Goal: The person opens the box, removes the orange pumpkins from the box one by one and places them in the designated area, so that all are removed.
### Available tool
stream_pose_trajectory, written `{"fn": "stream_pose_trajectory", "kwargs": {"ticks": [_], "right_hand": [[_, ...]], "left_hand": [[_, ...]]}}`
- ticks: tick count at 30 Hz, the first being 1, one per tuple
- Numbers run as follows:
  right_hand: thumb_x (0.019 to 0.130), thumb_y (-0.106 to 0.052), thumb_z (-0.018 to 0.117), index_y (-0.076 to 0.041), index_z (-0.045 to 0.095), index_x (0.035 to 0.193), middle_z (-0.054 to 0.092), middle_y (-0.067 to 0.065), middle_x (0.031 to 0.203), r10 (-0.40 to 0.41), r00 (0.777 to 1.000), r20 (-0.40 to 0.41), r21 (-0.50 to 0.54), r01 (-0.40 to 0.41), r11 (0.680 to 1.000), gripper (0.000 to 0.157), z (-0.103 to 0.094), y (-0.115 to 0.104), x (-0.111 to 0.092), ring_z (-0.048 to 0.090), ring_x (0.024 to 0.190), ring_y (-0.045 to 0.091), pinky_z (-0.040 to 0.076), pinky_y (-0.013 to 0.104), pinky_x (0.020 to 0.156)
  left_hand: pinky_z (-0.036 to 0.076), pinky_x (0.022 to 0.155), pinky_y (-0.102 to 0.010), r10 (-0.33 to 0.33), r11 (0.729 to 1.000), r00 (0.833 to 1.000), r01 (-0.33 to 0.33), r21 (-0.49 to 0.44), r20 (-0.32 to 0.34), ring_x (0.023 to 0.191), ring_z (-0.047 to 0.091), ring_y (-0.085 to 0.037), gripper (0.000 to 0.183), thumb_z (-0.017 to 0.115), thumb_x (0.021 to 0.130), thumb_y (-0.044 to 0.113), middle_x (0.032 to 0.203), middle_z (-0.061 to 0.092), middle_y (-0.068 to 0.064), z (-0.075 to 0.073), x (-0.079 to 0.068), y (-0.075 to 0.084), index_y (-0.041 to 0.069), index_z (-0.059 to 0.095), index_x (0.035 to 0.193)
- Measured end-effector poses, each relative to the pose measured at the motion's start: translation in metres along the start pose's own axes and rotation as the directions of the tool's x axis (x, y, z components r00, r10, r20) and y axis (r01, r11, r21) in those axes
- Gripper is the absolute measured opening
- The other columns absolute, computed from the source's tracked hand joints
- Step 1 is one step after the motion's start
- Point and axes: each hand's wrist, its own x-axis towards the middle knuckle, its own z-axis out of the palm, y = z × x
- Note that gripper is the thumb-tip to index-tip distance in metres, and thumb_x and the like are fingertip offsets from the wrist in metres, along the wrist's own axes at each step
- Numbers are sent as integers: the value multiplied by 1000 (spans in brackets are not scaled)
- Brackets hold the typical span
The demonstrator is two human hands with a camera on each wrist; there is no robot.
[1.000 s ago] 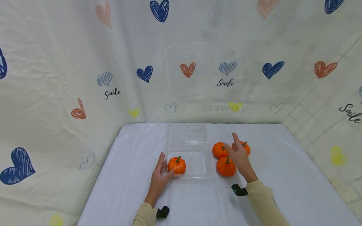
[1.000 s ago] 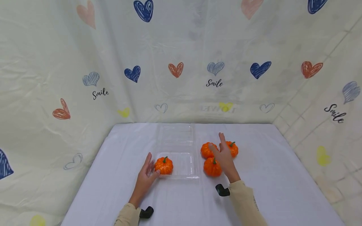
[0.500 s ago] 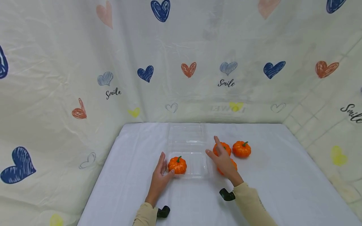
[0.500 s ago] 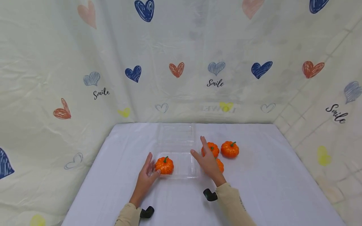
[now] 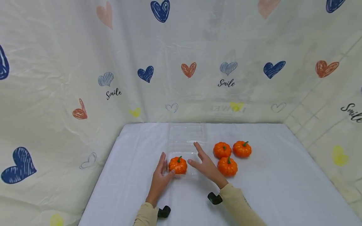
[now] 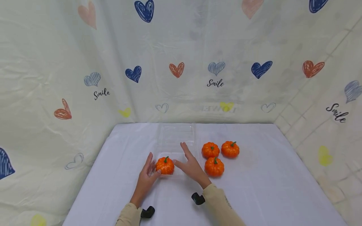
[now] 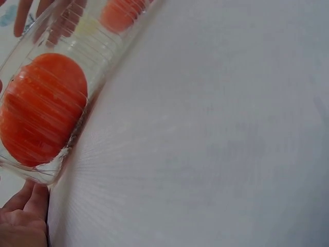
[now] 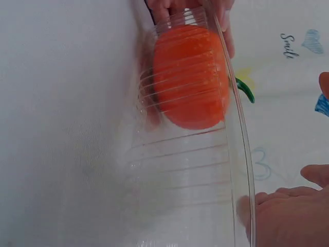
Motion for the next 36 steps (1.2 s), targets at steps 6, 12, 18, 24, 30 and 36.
{"fn": "stream_pose_trajectory", "kwargs": {"ticks": [6,12,18,24,30,36], "right_hand": [[103,-34,68,-23,18,174,11,6,179,-28,992,124,6,28,1000,88,11,1,9,24,156,54,29,74,119],[101,-36,71,-20,21,173,14,10,179,-50,969,242,-19,57,998,89,18,5,22,31,154,52,32,71,120],[100,-38,74,-21,26,172,24,14,176,-23,949,316,11,21,1000,89,23,9,30,33,155,46,37,66,119],[97,-31,76,-17,30,171,27,14,175,-16,941,338,9,13,1000,88,24,14,33,35,154,43,36,64,121],[96,-26,78,-13,35,169,34,17,171,0,943,334,-31,11,999,86,25,18,34,38,152,41,34,63,123],[95,-20,79,-12,45,164,47,17,162,25,951,307,-57,-8,998,77,27,19,32,47,143,40,40,63,119]], "left_hand": [[34,119,-32,2,1000,1000,-2,8,1,156,37,-28,92,79,99,36,178,21,2,1,0,-1,14,27,171],[34,119,-31,-11,1000,1000,11,14,-3,156,37,-27,91,79,98,34,177,21,9,1,-1,-1,15,28,172],[34,119,-32,-6,1000,1000,6,18,-1,156,37,-28,91,78,99,35,177,21,7,0,-1,0,14,27,171],[34,119,-31,2,1000,1000,-1,13,-5,155,37,-30,92,79,99,36,177,21,4,-1,0,2,12,27,171],[34,118,-31,15,1000,1000,-14,18,-10,155,37,-34,92,79,99,31,178,22,-2,1,1,1,10,25,171],[33,119,-29,13,1000,1000,-13,7,-11,156,36,-31,92,78,98,24,178,21,-2,3,1,1,9,25,171]]}}
